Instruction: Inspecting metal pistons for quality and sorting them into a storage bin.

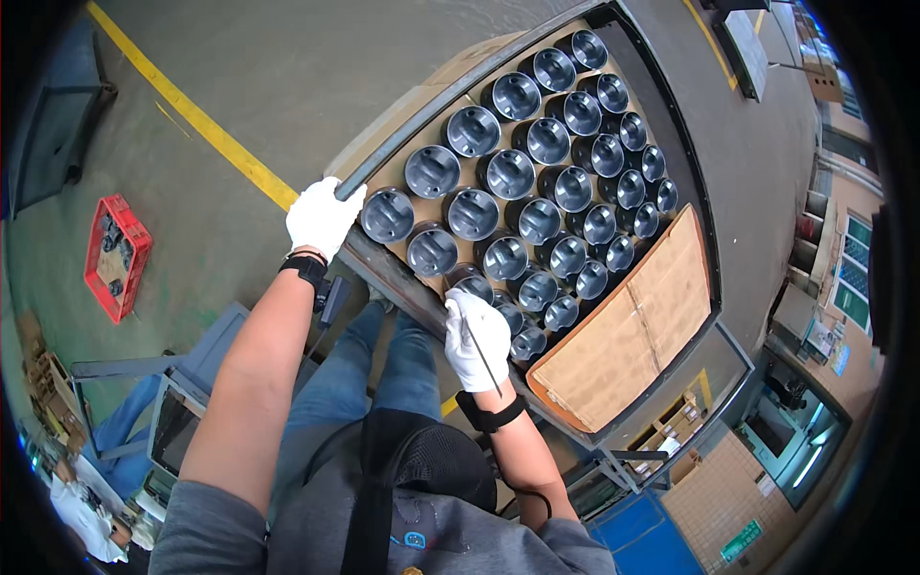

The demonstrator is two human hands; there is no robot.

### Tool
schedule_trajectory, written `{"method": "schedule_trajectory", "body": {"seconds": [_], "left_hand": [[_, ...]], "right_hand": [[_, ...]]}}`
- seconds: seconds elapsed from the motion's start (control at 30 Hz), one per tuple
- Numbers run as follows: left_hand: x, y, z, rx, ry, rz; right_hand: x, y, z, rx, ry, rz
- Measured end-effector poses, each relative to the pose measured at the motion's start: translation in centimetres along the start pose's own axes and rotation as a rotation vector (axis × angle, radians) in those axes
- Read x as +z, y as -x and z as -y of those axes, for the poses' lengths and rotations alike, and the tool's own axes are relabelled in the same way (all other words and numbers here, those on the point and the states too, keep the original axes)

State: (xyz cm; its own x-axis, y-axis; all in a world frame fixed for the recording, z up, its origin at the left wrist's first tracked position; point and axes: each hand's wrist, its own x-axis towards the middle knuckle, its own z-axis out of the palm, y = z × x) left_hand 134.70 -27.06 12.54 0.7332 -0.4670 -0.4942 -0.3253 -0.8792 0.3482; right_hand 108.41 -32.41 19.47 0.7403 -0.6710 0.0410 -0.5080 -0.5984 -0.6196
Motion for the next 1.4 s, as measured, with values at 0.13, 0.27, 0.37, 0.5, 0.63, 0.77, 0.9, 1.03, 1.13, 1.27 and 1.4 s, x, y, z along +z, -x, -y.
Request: {"method": "schedule_trajectory", "body": {"seconds": [0.13, 0.27, 0.37, 0.5, 0.63, 0.77, 0.9, 1.03, 1.13, 1.27, 1.4], "left_hand": [[0.5, -0.2, 0.2, 0.016, -0.008, -0.019], [0.4, 0.0, -1.1, 0.034, -0.011, -0.019], [0.5, 0.0, -0.3, 0.011, -0.019, -0.022], [0.5, -0.1, 0.2, 0.007, -0.009, -0.066], [0.2, 0.0, -0.8, 0.008, -0.027, -0.041], [0.4, -0.1, -1.0, 0.011, -0.012, -0.029], [0.4, -0.2, -0.5, 0.006, -0.017, -0.020], [0.3, -0.1, -0.4, 0.014, -0.036, -0.034], [0.0, -0.4, -0.4, -0.031, -0.053, 0.061], [-0.7, -0.6, -1.3, 0.027, -0.066, 0.086], [-3.0, -2.4, -4.9, 0.190, -0.204, 0.169]], "right_hand": [[1.0, -3.2, -0.2, -0.011, -0.051, 0.034], [3.8, -4.1, -2.8, -0.045, 0.016, 0.100], [2.0, -4.1, -1.5, 0.027, -0.038, 0.126], [-1.2, -2.8, -2.0, 0.181, -0.040, -0.098], [-0.3, -2.8, -5.9, 0.250, -0.033, -0.115], [1.0, -4.3, -7.3, 0.295, -0.030, -0.030], [-1.1, -4.9, -6.3, 0.260, -0.035, -0.058], [-3.9, -6.4, -4.4, 0.232, -0.041, -0.056], [-4.6, -8.2, -2.9, 0.470, -0.040, 0.056], [-3.7, -8.7, -4.6, 0.190, -0.112, 0.103], [-4.6, -8.3, -4.5, 0.032, 0.051, 0.050]]}}
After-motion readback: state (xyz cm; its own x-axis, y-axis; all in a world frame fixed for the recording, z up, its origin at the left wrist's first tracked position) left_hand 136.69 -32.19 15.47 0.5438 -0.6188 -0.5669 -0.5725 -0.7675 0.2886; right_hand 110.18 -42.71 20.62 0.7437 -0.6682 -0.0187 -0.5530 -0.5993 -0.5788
